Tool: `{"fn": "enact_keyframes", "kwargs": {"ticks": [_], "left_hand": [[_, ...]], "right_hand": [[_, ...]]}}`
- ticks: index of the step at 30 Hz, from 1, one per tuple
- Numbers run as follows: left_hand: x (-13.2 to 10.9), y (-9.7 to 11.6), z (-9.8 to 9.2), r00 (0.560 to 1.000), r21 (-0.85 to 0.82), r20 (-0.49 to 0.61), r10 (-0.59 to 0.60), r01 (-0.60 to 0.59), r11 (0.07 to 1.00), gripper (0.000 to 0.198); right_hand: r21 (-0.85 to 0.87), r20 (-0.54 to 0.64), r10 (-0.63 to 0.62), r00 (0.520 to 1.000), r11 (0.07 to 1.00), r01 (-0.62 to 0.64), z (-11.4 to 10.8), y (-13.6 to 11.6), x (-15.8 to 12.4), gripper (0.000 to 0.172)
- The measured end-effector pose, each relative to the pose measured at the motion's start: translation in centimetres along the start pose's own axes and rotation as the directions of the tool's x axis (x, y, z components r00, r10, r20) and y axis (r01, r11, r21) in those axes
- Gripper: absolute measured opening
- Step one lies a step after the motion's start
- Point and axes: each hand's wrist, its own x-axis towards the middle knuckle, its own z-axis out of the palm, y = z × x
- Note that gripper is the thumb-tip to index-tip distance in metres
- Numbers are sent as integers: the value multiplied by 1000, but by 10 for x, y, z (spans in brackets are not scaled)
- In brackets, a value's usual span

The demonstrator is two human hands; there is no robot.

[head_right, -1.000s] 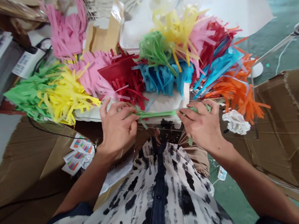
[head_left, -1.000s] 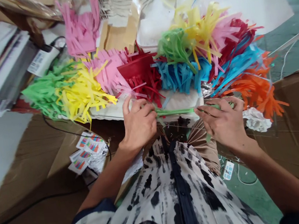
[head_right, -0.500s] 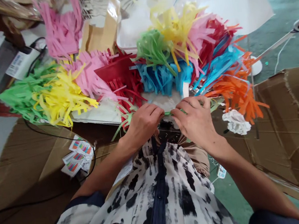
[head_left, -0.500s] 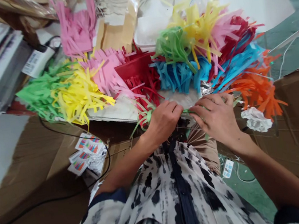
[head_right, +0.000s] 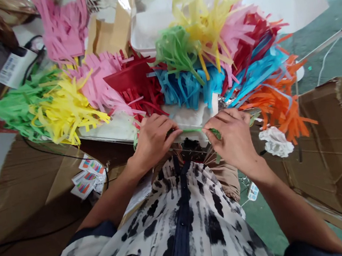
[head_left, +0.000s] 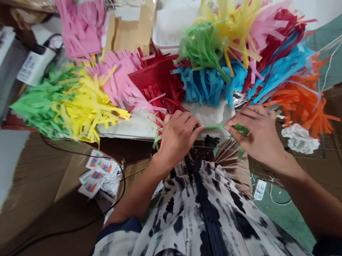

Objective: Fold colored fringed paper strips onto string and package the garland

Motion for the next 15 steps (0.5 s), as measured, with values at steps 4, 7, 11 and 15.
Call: {"fn": "enact_keyframes", "kwargs": {"ticks": [4,7,11,15], "left_hand": [[3,-3,-1,1000,11,24,-19,19,1000,24],[4,-3,-2,999,11,21,-48,48,999,27],[3,0,0,1000,44,-29,6,-5,999,17],[-4,6,10,972,98,-78,223,-215,972,27]], "right_hand": [[-80,43,8,999,997,-4,-4,-6,5,18],[-191,55,23,998,982,-12,-5,-15,8,16],[-318,-3,19,1000,948,-19,-1,-24,5,18],[-282,-64,-161,985,950,137,7,-23,-5,21]]}}
